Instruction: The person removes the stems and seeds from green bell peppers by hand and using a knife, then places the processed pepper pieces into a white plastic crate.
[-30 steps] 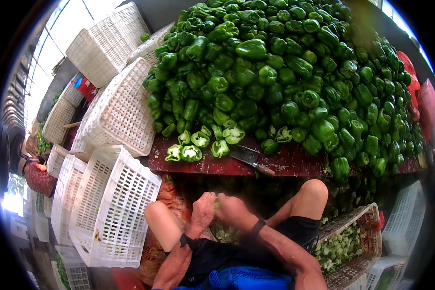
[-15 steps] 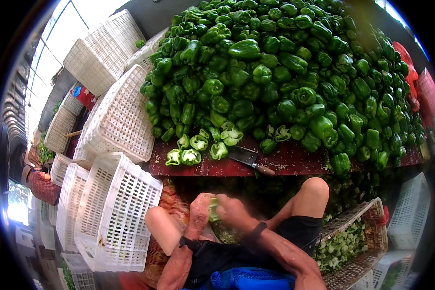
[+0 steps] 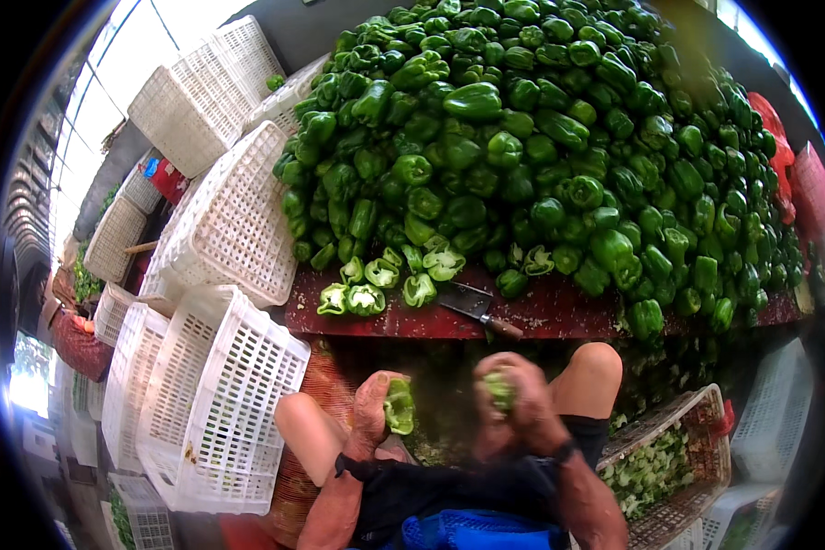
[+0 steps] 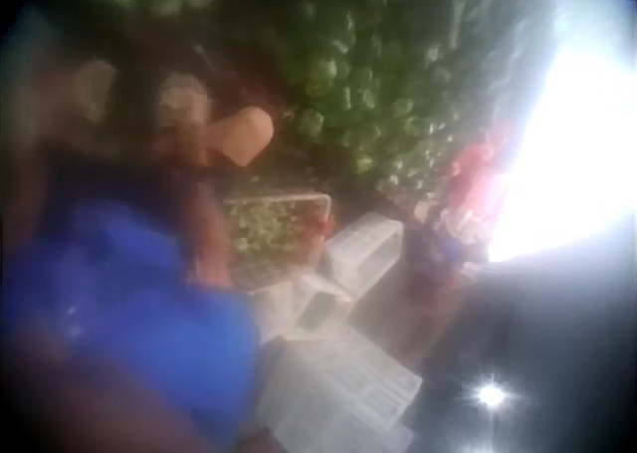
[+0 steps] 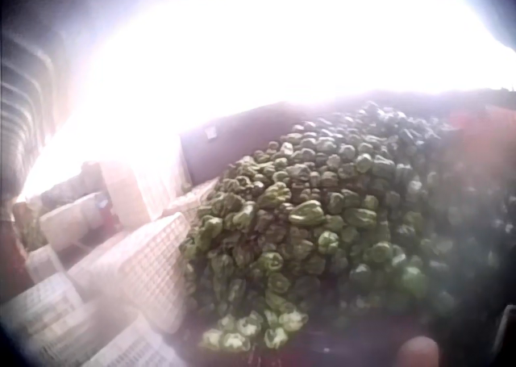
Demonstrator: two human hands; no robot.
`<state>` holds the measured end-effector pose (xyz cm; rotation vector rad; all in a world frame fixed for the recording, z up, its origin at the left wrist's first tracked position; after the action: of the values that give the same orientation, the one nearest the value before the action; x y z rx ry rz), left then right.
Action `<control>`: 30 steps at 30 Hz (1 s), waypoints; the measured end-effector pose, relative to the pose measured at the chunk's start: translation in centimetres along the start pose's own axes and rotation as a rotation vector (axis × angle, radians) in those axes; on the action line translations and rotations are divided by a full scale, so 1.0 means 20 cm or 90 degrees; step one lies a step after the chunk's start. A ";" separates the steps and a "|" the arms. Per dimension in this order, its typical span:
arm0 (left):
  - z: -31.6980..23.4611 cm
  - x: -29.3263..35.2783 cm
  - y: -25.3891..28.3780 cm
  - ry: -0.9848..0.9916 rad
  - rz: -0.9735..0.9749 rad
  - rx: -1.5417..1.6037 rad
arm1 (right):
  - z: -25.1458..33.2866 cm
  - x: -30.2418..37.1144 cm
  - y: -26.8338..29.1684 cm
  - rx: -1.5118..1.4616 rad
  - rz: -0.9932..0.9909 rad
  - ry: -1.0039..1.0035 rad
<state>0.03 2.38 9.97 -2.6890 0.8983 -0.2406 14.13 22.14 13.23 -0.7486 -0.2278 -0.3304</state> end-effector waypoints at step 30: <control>-0.05 -0.06 -0.10 0.100 0.093 0.495 | -0.15 -0.20 -0.58 0.994 -0.049 0.641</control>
<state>-0.08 4.30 11.48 -1.8992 0.8168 -0.6263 6.42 13.01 17.08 0.9952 0.4438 -0.4438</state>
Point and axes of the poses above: each hand's wrist, its own x-axis away from the middle knuckle, its own y-axis out of the back of the hand, z = x × y, the point moved 4 cm from there along -x, towards the middle knuckle, and after that the axes turned 11 degrees about -y, right-handed, at the moved point
